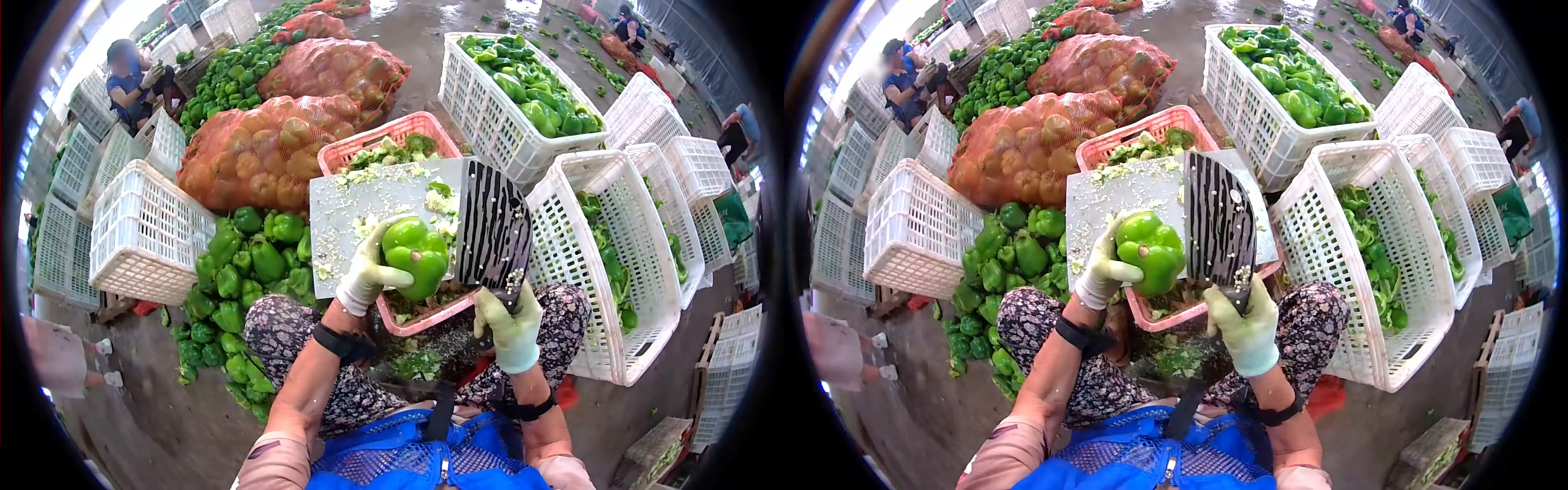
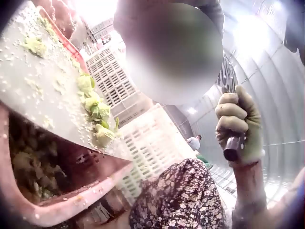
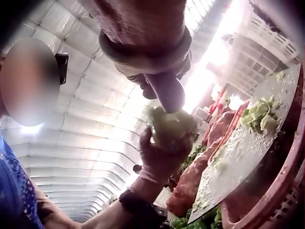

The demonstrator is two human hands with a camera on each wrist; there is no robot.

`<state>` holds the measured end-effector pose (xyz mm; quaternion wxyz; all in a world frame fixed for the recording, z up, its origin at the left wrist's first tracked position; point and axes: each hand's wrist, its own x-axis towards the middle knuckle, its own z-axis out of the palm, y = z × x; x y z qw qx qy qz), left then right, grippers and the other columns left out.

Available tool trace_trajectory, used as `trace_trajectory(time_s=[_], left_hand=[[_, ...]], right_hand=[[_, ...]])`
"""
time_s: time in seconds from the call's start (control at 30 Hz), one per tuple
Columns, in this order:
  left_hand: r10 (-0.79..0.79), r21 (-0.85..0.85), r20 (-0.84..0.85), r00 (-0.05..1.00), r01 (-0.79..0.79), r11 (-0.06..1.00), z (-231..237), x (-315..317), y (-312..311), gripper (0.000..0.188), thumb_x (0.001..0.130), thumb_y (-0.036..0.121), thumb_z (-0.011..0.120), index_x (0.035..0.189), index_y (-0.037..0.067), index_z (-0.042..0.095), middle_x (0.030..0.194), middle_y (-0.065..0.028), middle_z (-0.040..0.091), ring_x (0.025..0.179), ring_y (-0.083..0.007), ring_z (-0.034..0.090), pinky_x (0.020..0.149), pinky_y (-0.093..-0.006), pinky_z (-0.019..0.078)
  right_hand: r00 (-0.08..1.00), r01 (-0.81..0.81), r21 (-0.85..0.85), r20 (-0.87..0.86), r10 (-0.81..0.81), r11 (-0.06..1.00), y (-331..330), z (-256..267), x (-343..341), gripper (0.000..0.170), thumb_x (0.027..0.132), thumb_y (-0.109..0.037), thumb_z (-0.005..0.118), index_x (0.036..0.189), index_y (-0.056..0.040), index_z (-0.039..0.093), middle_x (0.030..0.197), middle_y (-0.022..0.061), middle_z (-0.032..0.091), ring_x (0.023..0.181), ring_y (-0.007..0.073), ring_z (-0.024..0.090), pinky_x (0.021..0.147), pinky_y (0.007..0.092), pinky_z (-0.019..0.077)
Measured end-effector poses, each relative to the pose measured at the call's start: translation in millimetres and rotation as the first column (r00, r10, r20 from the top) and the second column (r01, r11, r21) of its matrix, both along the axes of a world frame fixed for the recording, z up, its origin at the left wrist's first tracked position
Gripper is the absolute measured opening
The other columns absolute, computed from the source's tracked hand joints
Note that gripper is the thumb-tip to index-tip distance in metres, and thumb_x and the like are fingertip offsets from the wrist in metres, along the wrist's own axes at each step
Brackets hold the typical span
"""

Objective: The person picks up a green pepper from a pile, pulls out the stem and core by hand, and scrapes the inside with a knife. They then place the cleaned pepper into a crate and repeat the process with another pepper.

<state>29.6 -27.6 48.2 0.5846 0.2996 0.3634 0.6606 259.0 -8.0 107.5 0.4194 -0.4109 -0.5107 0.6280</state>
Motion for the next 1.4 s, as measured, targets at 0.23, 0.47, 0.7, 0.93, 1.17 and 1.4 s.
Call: trace_trajectory(time_s=[0.23,0.47,0.7,0.93,1.17,1.4], left_hand=[[0.019,0.027,-0.272,0.962,-0.012,1.0,17.0,8.2,-1.8,0.091,0.052,0.001,0.081,0.136,0.004,0.044,0.121,-0.0067,0.054,0.112,-0.0175,0.053,0.1,-0.0307,0.0408],[0.068,0.059,-0.349,0.935,-0.05,0.997,10.7,9.7,-1.6,0.09,0.052,-0.001,0.079,0.135,0.003,0.046,0.12,-0.0067,0.054,0.112,-0.0182,0.054,0.099,-0.0304,0.0418],[0.057,0.037,-0.339,0.939,-0.047,0.998,6.4,12.8,-1.7,0.087,0.053,-0.004,0.077,0.134,0.003,0.045,0.119,-0.0079,0.055,0.109,-0.0182,0.055,0.097,-0.0311,0.0441],[0.016,0.046,-0.362,0.932,0.001,0.999,2.4,21.5,1.4,0.086,0.053,-0.004,0.078,0.132,0.005,0.046,0.119,-0.0072,0.054,0.109,-0.017,0.054,0.098,-0.031,0.0435],[0.12,0.075,-0.524,0.843,-0.095,0.993,-5.5,17.3,4.7,0.087,0.054,0.005,0.083,0.132,0.004,0.045,0.119,-0.0089,0.051,0.112,-0.0191,0.051,0.101,-0.0312,0.0405],[0.274,0.189,-0.784,0.557,-0.205,0.96,-4.1,17.8,3.7,0.086,0.051,0.014,0.084,0.128,0.003,0.047,0.119,-0.0148,0.049,0.114,-0.0292,0.051,0.101,-0.0363,0.0411]], right_hand=[[0.989,-0.063,-0.216,-0.143,0.032,0.974,-9.7,13.9,-12.2,0.009,0.087,-0.003,0.062,0.093,0.0007,0.055,0.065,0.0058,0.058,0.047,0.0112,0.053,0.042,0.0243,0.0436],[0.993,-0.039,-0.238,-0.12,0.01,0.97,-15.7,17.4,-12.1,0.01,0.088,-0.006,0.061,0.09,0.0,0.054,0.069,0.0066,0.056,0.051,0.0113,0.052,0.038,0.0257,0.0455],[0.993,0.012,-0.239,-0.11,-0.039,0.971,-21.4,18.7,-10.6,0.012,0.087,-0.007,0.062,0.089,0.0,0.053,0.067,0.0063,0.055,0.049,0.0112,0.052,0.038,0.0252,0.0459],[0.99,0.028,-0.242,-0.129,-0.061,0.97,-23.1,9.6,-17.4,0.01,0.089,-0.004,0.06,0.094,-0.0004,0.053,0.065,0.0037,0.056,0.046,0.01,0.051,0.04,0.0241,0.0426],[0.989,0.082,-0.158,-0.109,-0.1,0.984,-24.3,11.3,-10.7,0.013,0.088,-0.006,0.062,0.094,0.0026,0.054,0.067,0.0055,0.055,0.05,0.0104,0.052,0.039,0.0248,0.0452],[0.997,0.04,0.028,0.062,-0.042,0.999,-27.0,4.6,-13.7,0.011,0.086,-0.004,0.065,0.091,-0.0023,0.055,0.062,0.0003,0.058,0.045,0.0062,0.052,0.042,0.0217,0.0429]])
